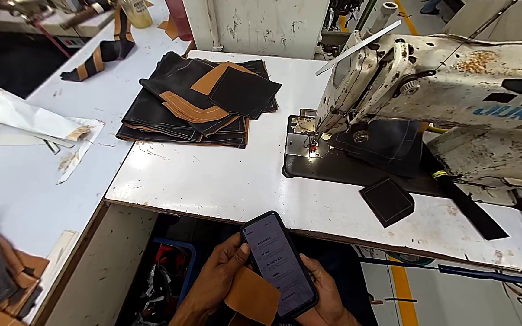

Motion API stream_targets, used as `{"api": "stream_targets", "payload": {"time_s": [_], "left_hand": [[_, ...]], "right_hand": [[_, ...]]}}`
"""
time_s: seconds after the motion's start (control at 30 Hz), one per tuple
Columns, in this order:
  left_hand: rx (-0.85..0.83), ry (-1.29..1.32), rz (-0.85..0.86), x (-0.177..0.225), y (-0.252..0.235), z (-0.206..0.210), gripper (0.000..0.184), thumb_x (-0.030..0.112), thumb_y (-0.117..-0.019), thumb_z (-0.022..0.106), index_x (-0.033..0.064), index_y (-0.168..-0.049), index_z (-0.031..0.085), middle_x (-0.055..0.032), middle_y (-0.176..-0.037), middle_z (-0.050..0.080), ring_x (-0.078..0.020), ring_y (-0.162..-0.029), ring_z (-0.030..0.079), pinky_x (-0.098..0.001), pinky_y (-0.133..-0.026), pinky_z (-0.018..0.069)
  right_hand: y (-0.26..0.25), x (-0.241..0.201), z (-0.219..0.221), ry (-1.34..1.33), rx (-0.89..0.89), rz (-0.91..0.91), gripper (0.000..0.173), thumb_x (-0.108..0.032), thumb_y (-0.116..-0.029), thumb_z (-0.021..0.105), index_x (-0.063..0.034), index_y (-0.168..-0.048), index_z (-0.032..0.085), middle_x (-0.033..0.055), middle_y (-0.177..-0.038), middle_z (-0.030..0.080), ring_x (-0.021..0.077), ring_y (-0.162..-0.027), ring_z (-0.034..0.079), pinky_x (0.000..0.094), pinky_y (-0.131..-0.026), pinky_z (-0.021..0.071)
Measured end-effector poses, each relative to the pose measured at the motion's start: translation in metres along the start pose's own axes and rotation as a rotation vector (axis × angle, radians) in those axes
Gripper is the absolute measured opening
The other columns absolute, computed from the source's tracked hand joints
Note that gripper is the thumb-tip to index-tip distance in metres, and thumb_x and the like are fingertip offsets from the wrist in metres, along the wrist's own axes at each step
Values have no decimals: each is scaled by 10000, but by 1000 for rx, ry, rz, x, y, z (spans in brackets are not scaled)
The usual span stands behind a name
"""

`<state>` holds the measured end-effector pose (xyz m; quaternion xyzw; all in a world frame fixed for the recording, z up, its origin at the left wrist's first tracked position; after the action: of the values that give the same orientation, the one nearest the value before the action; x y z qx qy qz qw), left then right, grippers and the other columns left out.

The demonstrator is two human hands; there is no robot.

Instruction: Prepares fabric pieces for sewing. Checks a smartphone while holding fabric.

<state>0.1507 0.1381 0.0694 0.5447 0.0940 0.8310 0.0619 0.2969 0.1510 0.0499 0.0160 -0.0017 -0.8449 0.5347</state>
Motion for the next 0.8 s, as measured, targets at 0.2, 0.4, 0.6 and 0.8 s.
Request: {"api": "stream_targets", "payload": {"time_s": [0.2, 0.4, 0.6, 0.8], "left_hand": [[-12, -7, 7, -1, -2, 1, 335, 179, -1114, 402, -15, -1344, 550, -144, -1093, 706, -201, -931, 720, -356, -866, 613], [5, -11, 10, -3, -2, -1, 330, 175, -1112, 409, -18, -1334, 559, -147, -1093, 705, -203, -940, 717, -358, -877, 608], [-8, -124, 44, 10, -1, -12, 333, 193, -1103, 452, -29, -1300, 602, -160, -1103, 719, -223, -981, 723, -375, -903, 609], [-62, -223, -2, 16, -2, -16, 343, 267, -1085, 512, 20, -1278, 652, -123, -1071, 737, -182, -933, 728, -327, -846, 616]], "right_hand": [[-1, -2, -2, -3, 0, -19, 453, -391, -1039, 528, -48, -1289, 687, 168, -1281, 691, 262, -1220, 653, 474, -1075, 499], [0, -2, -8, 23, 23, -13, 456, -395, -1042, 529, -51, -1298, 682, 172, -1286, 688, 266, -1229, 649, 476, -1081, 495], [17, -10, -4, 505, 246, 285, 584, -524, -1087, 367, -95, -1452, 521, 212, -1369, 626, 382, -1246, 631, 602, -1026, 529], [24, -8, 27, 525, -49, 280, 747, -18, -948, 563, -157, -1597, 221, 187, -1519, 466, 412, -1365, 508, 661, -1059, 468]]}}
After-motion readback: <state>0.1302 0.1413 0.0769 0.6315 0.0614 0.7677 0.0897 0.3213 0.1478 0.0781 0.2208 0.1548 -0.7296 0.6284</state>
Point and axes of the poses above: each hand's wrist, its own y-axis away from the middle knuckle, its own z-axis out of the palm, x = y × z, the point moved 9 cm from there along -y, towards the middle knuckle
